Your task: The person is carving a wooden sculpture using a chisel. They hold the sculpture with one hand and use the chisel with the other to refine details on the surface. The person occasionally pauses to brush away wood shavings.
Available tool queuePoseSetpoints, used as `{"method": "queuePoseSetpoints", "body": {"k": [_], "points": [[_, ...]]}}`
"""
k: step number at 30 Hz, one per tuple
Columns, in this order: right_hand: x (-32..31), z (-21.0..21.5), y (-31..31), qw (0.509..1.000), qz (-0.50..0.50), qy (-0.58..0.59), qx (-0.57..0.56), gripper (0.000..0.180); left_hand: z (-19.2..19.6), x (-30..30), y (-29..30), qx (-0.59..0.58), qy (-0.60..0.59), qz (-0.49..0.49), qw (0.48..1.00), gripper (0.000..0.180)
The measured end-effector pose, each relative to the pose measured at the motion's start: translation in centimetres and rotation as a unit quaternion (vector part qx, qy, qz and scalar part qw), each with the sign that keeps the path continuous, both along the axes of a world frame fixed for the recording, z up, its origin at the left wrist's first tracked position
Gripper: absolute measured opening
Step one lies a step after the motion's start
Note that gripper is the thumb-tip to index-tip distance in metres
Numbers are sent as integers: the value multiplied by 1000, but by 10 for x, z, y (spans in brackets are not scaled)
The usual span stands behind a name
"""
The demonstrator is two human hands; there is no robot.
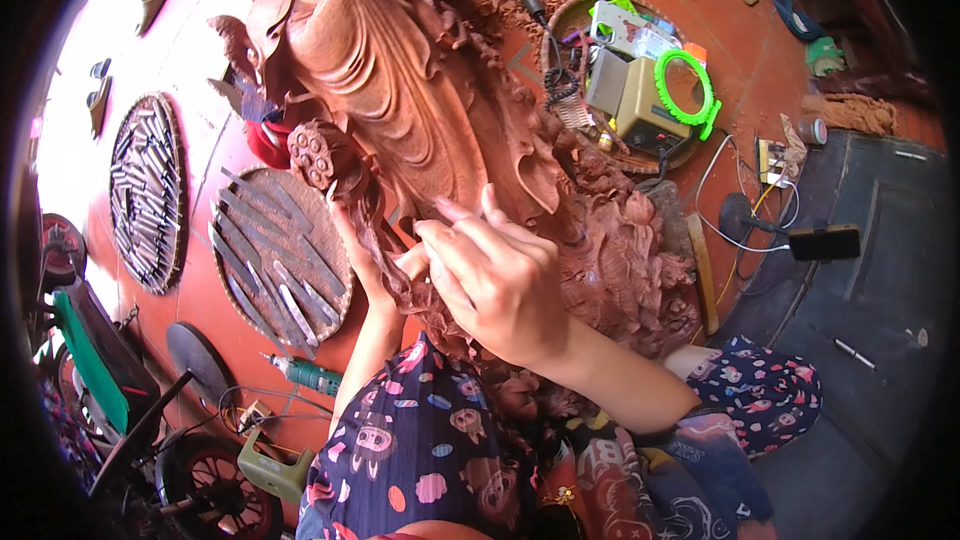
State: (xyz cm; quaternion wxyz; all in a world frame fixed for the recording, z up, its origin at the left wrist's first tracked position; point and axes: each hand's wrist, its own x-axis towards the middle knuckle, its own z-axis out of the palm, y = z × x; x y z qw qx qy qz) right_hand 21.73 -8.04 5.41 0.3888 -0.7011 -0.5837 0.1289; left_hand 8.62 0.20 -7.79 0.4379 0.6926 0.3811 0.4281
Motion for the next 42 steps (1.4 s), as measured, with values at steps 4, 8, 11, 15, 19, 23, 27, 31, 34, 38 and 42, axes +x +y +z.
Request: {"method": "queuePoseSetpoints", "body": {"k": [4, 8, 11, 15, 19, 23, 27, 31, 34, 38, 42], "points": [[-2, -1, 1, 999, -31, -4, 31, 25, 4, 9, -2, -5, -23, 20, 1000, 140], [3, 11, -9, 997, -6, 4, 77, 27, 2, -9, -3, 9, -10, 1, 1000, 143], [16, 27, -18, 998, 36, 31, 40, 20, 54, 8, -4, -235, -165, 6, 958, 141], [17, 17, -21, 998, 50, 36, 25, 17, 29, -4, 3, -112, -79, -73, 988, 142], [19, 19, -18, 995, 76, 56, -10, 18, -2, -24, 4, 43, 63, -121, 990, 144], [15, 12, -5, 993, 83, 78, -10, 15, -1, -29, -3, -15, 66, -88, 994, 145], [19, 8, 1, 986, 96, 133, -34, 10, 5, -22, -2, -91, 80, -66, 990, 145], [9, 21, -5, 996, 49, 64, -39, 15, 27, -20, 6, -149, 90, -60, 983, 145], [7, 16, 2, 992, 64, 103, -36, 9, 20, -21, 6, -90, 78, -62, 991, 145], [9, 17, -1, 993, 53, 94, -44, 8, 39, -3, 8, -149, -3, -35, 988, 141], [4, 17, -1, 992, 37, 120, -24, 8, 35, -6, 10, -102, 35, -56, 993, 137]]}}
